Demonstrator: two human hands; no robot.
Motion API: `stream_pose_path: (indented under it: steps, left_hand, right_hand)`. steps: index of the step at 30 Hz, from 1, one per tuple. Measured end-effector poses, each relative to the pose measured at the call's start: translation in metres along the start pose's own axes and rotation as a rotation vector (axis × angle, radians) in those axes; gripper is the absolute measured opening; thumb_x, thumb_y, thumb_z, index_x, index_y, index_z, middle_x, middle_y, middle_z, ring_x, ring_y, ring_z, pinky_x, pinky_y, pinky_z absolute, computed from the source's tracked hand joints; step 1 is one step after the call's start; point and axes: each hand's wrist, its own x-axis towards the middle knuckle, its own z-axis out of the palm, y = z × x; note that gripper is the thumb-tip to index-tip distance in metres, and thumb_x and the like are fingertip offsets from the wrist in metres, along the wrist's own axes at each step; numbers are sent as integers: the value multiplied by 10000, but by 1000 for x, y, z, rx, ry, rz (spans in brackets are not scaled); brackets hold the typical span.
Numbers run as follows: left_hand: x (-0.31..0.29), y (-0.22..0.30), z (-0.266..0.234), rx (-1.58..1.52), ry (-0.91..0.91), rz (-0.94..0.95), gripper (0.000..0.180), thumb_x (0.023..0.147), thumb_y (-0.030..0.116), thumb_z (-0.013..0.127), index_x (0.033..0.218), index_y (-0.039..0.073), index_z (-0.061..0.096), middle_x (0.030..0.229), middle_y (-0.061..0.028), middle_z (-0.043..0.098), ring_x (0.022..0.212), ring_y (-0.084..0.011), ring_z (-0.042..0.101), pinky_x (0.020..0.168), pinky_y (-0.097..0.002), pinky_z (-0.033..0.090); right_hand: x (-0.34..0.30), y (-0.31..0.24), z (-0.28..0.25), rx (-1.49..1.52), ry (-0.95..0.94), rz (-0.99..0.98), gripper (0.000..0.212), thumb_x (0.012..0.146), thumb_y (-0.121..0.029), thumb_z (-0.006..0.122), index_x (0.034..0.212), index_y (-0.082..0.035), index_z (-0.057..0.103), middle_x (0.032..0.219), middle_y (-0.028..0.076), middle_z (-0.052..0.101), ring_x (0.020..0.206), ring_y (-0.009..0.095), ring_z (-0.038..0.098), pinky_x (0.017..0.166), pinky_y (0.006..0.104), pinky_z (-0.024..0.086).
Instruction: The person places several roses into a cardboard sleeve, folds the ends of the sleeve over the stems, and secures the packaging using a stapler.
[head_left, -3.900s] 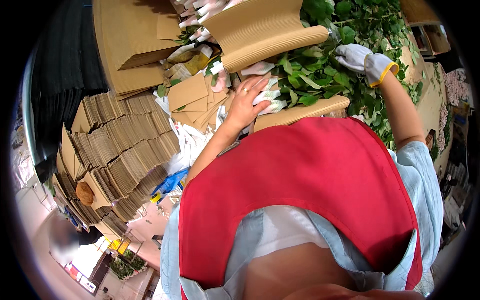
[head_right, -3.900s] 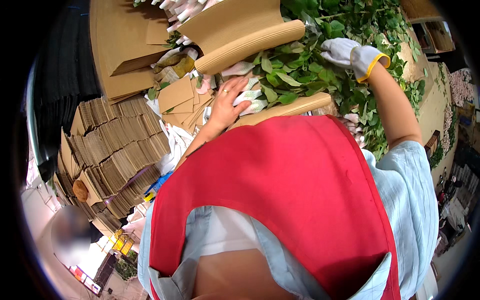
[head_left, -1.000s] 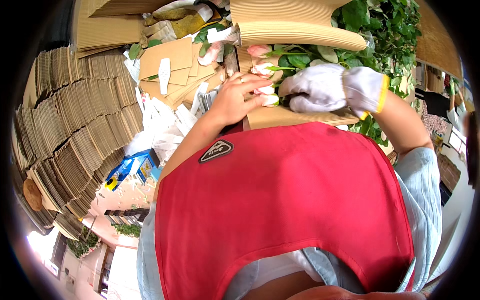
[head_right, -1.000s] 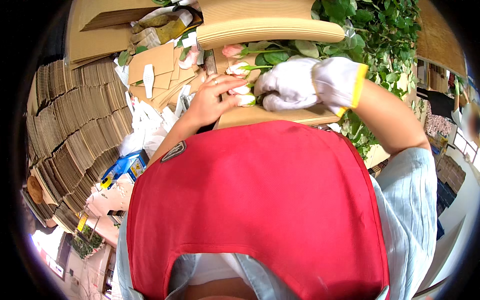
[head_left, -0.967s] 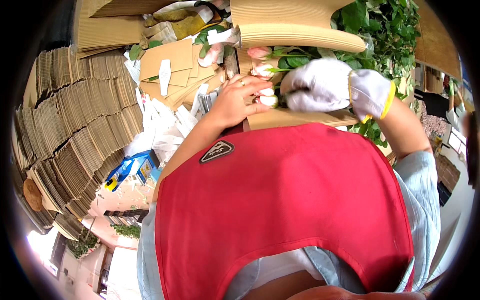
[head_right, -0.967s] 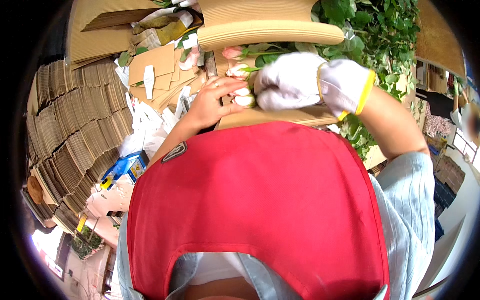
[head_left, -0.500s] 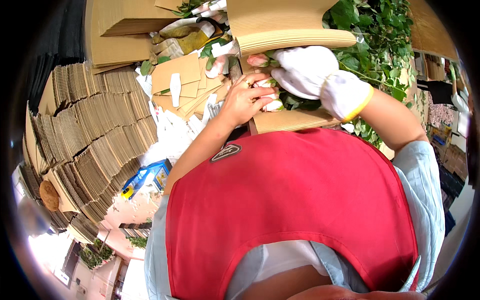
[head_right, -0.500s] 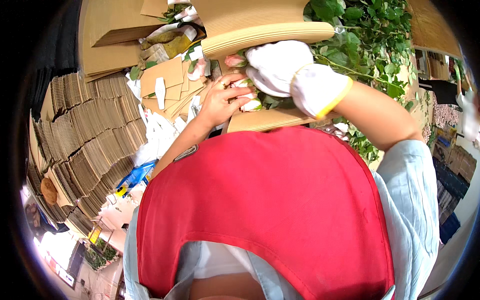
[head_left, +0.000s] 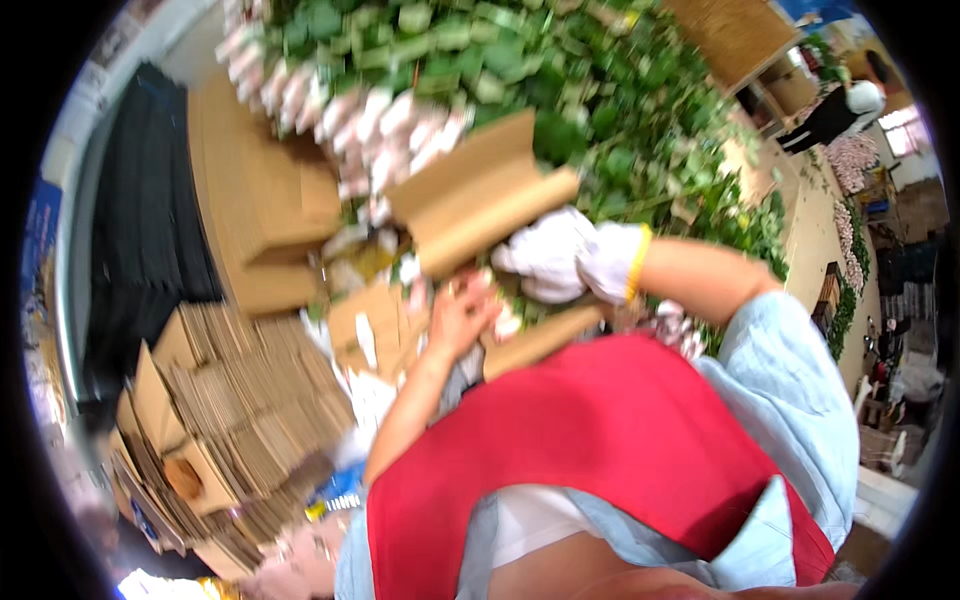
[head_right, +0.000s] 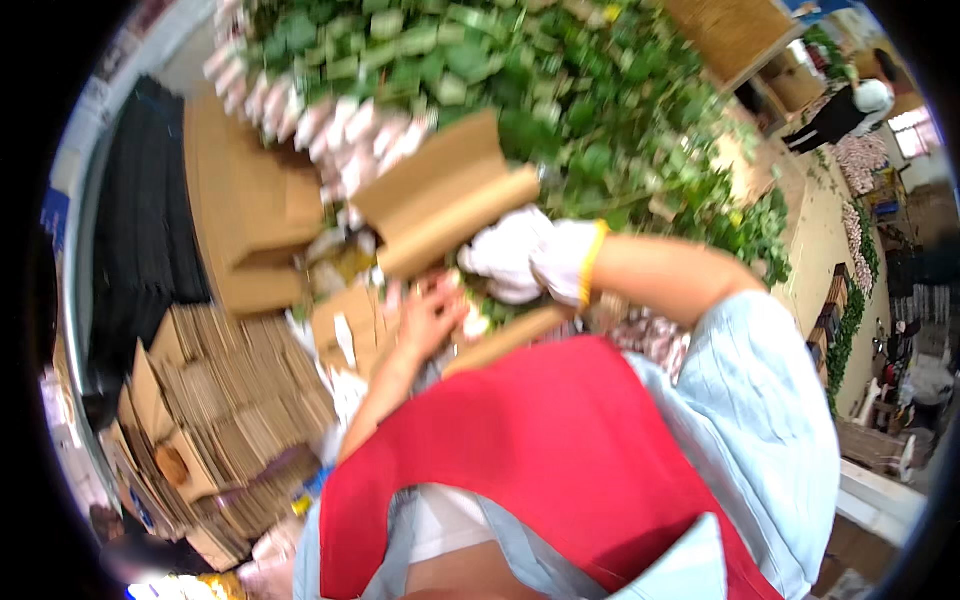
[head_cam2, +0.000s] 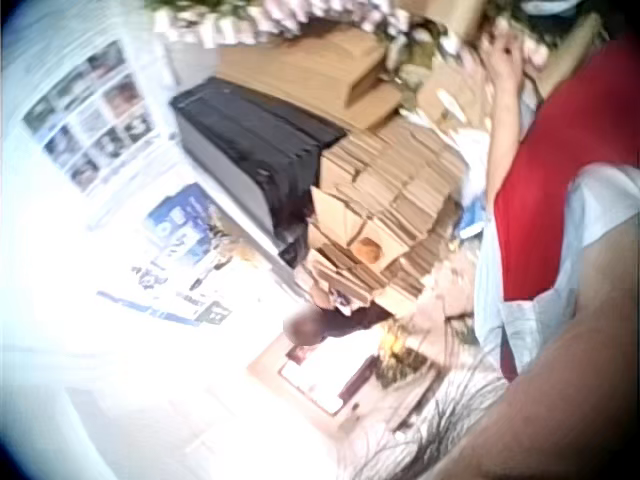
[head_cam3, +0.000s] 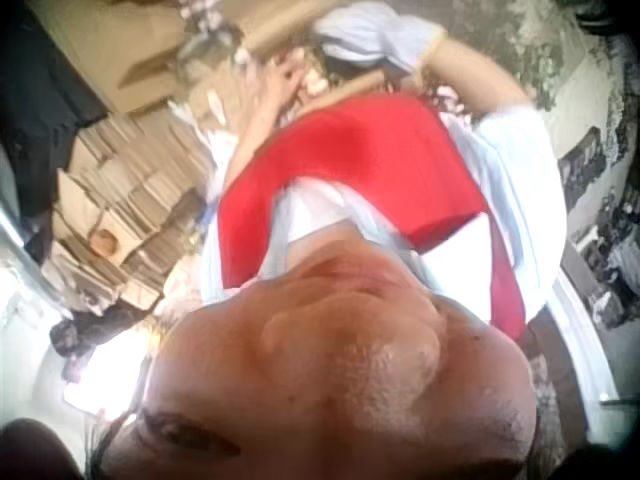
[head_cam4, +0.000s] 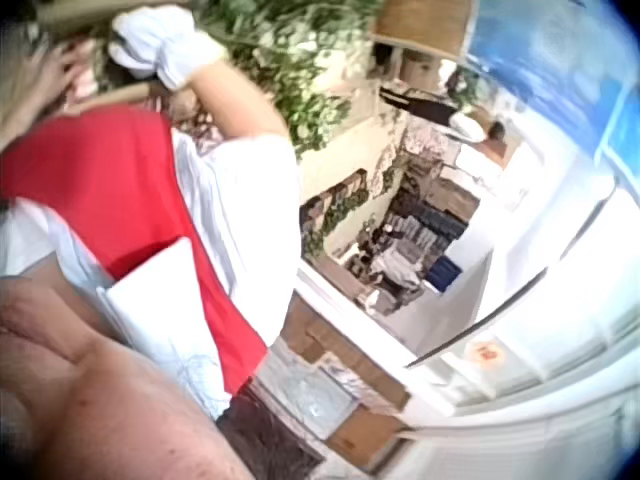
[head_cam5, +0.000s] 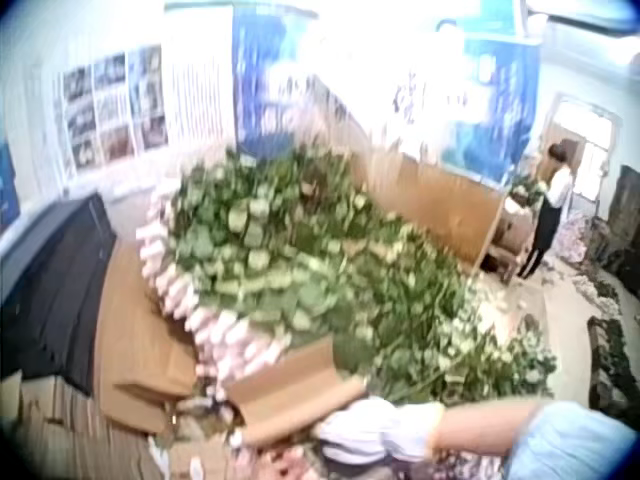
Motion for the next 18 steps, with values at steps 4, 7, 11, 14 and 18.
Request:
stream_pose_path:
  steps: [4, 7, 11, 14, 18]
  left_hand:
    - [3, 16, -3, -4, 55, 71, 271, 779, 118, 731, 1049, 116, 710, 1151, -165, 626, 1032, -346, 609, 875, -420, 503]
    - [17, 27, -11, 98, -58, 51, 451, 773, 169, 741, 1206, 130, 618, 1239, -166, 576, 1075, -363, 580, 908, -428, 484]
    - [13, 28, -13, 163, -37, 63, 476, 784, 200, 726, 1234, 119, 597, 1190, -158, 582, 1085, -381, 538, 895, -456, 459]
    - [13, 43, -20, 281, -58, 55, 472, 795, 202, 723, 1240, 111, 594, 1103, -173, 588, 1011, -393, 539, 865, -454, 461]
    - [-2, 13, 1, 49, -41, 51, 488, 835, 251, 698, 1292, 133, 574, 1069, -171, 617, 1002, -361, 571, 852, -441, 467]
  right_hand:
    - [-61, 32, -15, -104, 369, 467, 234, 836, -325, 626, 797, -95, 604, 714, 111, 608, 652, 352, 625, 591, 459, 511]
    - [-88, 70, 84, 62, 305, 571, 329, 809, -359, 634, 997, -90, 615, 925, 173, 590, 865, 347, 630, 704, 468, 522]
    - [-82, 80, -27, 203, 106, 453, 360, 868, -345, 597, 1108, -80, 640, 1037, 197, 654, 904, 344, 652, 786, 442, 524]
    - [-26, 111, -110, 304, 943, 431, 291, 905, -296, 587, 1032, -53, 682, 892, 167, 690, 837, 335, 667, 765, 389, 531]
    - [131, 116, -198, 8, 869, -51, 294, 895, -298, 562, 1000, -59, 698, 960, 155, 700, 861, 318, 680, 742, 392, 553]
